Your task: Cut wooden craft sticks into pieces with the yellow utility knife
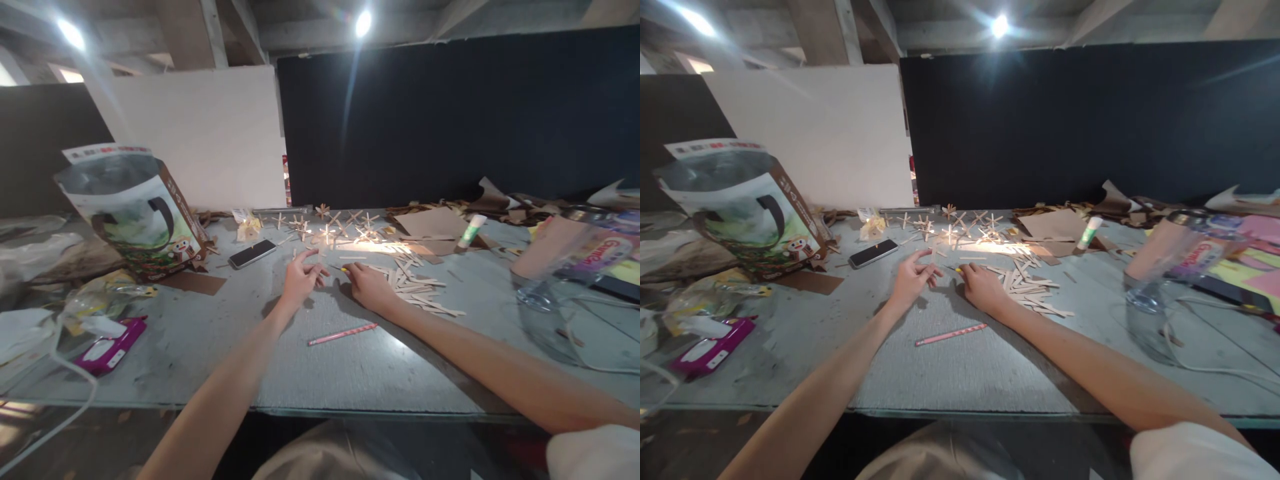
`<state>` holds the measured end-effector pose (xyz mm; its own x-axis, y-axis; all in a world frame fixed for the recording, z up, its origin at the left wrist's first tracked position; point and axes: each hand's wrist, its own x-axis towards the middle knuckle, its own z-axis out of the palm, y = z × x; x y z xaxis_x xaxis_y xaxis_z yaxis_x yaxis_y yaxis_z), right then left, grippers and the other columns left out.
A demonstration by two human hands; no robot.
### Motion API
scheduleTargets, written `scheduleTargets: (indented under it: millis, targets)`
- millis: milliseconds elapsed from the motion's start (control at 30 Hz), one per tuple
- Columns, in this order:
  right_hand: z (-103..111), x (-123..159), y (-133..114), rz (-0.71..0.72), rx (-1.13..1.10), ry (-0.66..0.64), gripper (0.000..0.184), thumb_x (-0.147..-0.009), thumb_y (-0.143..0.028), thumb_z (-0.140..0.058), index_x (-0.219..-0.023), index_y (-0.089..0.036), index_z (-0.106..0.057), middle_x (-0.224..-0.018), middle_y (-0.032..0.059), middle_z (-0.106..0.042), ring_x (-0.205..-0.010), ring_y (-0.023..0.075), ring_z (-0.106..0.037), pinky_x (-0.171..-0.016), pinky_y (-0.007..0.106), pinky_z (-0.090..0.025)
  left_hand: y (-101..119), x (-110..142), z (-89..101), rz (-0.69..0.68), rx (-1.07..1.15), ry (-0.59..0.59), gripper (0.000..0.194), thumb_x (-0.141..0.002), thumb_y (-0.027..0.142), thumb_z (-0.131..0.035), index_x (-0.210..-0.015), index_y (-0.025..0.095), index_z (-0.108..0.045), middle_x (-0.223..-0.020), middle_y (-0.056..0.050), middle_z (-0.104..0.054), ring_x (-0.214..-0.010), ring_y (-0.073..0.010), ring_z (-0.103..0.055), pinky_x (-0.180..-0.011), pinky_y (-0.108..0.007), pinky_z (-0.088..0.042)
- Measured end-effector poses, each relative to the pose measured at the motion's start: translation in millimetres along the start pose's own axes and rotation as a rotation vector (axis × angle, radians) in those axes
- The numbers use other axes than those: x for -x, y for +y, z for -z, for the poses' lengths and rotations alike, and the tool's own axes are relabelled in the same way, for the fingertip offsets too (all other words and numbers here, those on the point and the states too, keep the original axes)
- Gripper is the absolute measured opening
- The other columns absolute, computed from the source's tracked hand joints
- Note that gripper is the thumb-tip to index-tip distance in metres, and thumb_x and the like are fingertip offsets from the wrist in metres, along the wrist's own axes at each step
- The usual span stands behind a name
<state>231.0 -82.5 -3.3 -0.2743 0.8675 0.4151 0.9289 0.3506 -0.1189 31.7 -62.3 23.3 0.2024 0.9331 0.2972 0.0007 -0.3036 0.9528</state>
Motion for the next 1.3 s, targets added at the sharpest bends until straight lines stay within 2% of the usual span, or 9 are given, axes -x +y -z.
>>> scheduleTargets:
  millis: [133,267,633,1300]
  targets:
    - [-2,1,5,0.076,-0.257,0.167,0.032,-0.103,-0.022,-0.036,-0.125,-0.021,-0.060,-0.114,0.0114,-0.068,-0.101,0.0236,-0.066,-0.086,0.035,-0.050,1,-1,-0.3,0.019,0.083,0.013,0.060,-0.083,0.034,-0.072,-0.133,0.010,-0.052,-0.065,-0.001,-0.072,-0.043,-0.0106,-0.059,-0.047,-0.022,-0.046]
    - [-3,1,8,0.149,-0.392,0.181,0.034,-0.103,-0.025,-0.034,-0.128,-0.021,-0.058,-0.116,0.0131,-0.066,-0.105,0.0258,-0.063,-0.092,0.040,-0.050,3,0,-1.3,0.012,0.095,-0.021,0.067,-0.083,0.034,-0.072,-0.141,0.011,-0.048,-0.065,0.000,-0.072,-0.043,-0.0105,-0.060,-0.047,-0.022,-0.045]
    - [-5,0,8,0.174,-0.421,0.192,0.034,-0.103,-0.026,-0.035,-0.128,-0.021,-0.058,-0.115,0.0132,-0.065,-0.106,0.0259,-0.063,-0.093,0.040,-0.051,-1,0,-1.4,0.020,0.078,-0.110,0.071,-0.083,0.033,-0.072,-0.145,0.011,-0.045,-0.067,-0.001,-0.073,-0.044,-0.0103,-0.060,-0.048,-0.021,-0.046]
    - [-8,0,11,0.203,-0.443,0.183,0.034,-0.105,-0.029,-0.033,-0.126,-0.021,-0.058,-0.110,0.0123,-0.066,-0.099,0.0244,-0.064,-0.089,0.038,-0.051,2,3,-1.4,-0.007,-0.013,-0.113,0.054,-0.085,0.031,-0.067,-0.135,0.012,-0.058,-0.062,0.001,-0.068,-0.042,-0.0085,-0.057,-0.046,-0.020,-0.045]
